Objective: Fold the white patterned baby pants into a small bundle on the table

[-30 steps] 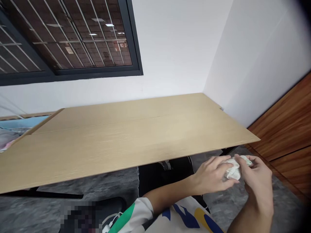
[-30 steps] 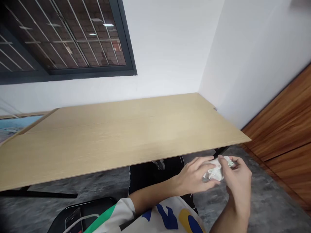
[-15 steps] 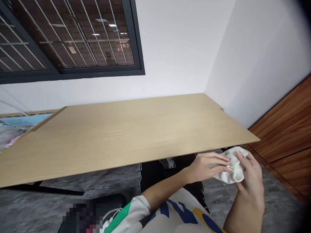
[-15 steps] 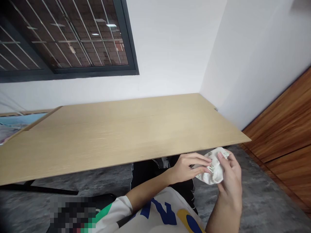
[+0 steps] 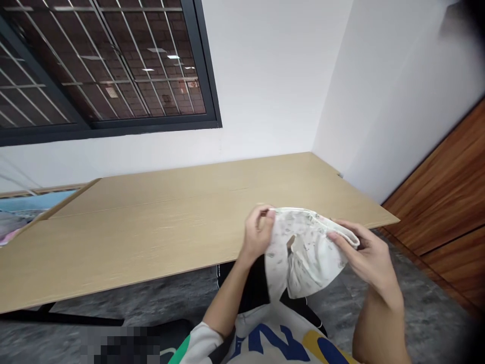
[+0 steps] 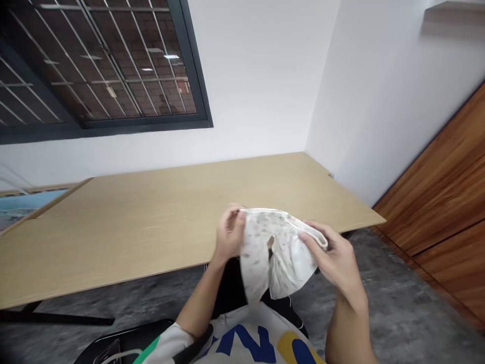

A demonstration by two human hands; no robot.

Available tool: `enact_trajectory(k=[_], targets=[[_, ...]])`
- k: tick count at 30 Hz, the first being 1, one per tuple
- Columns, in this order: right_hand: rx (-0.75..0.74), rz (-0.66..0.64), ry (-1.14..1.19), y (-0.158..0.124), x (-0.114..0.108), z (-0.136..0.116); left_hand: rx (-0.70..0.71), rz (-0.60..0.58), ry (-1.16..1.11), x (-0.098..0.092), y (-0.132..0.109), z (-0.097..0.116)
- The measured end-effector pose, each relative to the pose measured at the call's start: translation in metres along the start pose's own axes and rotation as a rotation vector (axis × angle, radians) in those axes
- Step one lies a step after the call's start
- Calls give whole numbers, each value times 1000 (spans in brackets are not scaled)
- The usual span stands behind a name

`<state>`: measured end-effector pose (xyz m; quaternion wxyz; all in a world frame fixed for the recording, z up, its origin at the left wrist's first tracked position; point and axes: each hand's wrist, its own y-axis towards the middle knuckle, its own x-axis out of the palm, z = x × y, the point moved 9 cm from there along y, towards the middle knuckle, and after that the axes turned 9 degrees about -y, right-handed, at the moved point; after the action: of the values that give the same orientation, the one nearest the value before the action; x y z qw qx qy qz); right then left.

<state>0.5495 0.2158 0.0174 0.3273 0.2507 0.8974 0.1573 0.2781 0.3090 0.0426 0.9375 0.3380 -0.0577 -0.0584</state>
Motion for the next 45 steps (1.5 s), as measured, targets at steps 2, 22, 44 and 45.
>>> enact_trajectory(k=[2, 22, 44, 45], targets=[[-90, -4, -2, 19, 3, -17, 133, 34, 162, -36, 15, 28], [-112, -590, -159, 217, 345, 53, -574, -238, 1031, -186, 98, -232], [59, -608, -247, 249, 422, 112, -578, -419, 1022, -95, 100, -253], [71, -617, -237, 250, 422, 113, -558, -504, 966, -69, 84, -246]])
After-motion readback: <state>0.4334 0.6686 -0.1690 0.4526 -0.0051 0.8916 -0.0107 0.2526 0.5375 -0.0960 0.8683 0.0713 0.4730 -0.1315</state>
